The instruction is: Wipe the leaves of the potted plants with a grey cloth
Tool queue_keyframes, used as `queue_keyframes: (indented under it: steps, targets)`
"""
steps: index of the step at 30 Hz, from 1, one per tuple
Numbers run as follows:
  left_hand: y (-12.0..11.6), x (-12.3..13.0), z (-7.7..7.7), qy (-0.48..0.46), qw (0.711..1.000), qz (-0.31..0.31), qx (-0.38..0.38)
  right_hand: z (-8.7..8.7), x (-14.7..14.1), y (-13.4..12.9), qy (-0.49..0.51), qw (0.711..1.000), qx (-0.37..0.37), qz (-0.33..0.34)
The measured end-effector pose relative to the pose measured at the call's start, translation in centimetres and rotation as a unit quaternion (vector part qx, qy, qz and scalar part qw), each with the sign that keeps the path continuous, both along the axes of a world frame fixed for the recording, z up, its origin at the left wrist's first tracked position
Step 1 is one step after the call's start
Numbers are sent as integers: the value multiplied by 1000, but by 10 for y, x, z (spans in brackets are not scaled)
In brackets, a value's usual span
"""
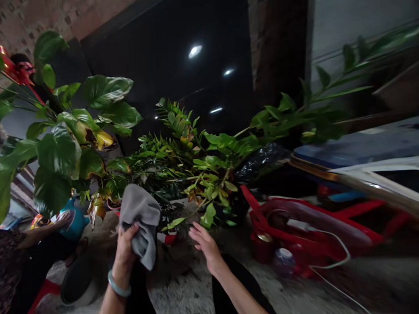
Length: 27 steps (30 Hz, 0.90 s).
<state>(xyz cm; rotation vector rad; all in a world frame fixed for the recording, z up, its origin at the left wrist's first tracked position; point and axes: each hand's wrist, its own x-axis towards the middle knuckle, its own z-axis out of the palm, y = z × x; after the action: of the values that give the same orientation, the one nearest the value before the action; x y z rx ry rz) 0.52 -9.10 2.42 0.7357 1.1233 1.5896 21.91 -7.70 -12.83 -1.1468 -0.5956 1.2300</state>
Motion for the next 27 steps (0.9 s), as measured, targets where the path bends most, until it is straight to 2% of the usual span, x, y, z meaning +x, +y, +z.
queue_keyframes:
  steps: [3, 5, 6, 8, 11, 13, 14, 16, 19, 21, 23, 26, 27]
  targets:
    - [36, -9, 49, 66, 994, 77, 37, -38, 12, 13, 103, 992, -72, 4]
    - [60, -5, 62, 108, 989, 81, 52, -44, 11, 24, 162, 984, -76, 16]
    - [69, -1, 60, 134, 987, 62, 59, -41, 9, 30, 186, 980, -72, 20]
    - [75, 8, 39, 197, 978, -6, 64, -27, 7, 45, 235, 971, -45, 30]
    - [57, 11, -5, 275, 950, -142, 27, -5, 13, 61, 293, 953, 16, 74]
    - [39, 5, -18, 267, 940, -211, 12, -2, 21, 62, 298, 948, 39, 105]
    - [32, 1, -16, 261, 941, -216, 14, -4, 25, 60, 294, 949, 43, 111]
    - [27, -6, 5, 231, 955, -181, 30, -15, 31, 50, 285, 952, 41, 102]
    - [43, -8, 48, 142, 986, -73, 51, -34, 32, 31, 274, 959, 30, 70]
    - [59, -1, 62, 99, 993, -21, 55, -45, 29, 21, 258, 964, 18, 59]
    - [69, 9, 57, 116, 992, -22, 32, -52, 25, 13, 235, 970, -2, 61]
    - [65, 20, 34, 194, 976, -99, -16, -62, 26, 5, 203, 976, -40, 64]
    - [60, 21, 31, 209, 970, -121, -15, -65, 28, 4, 198, 977, -49, 65]
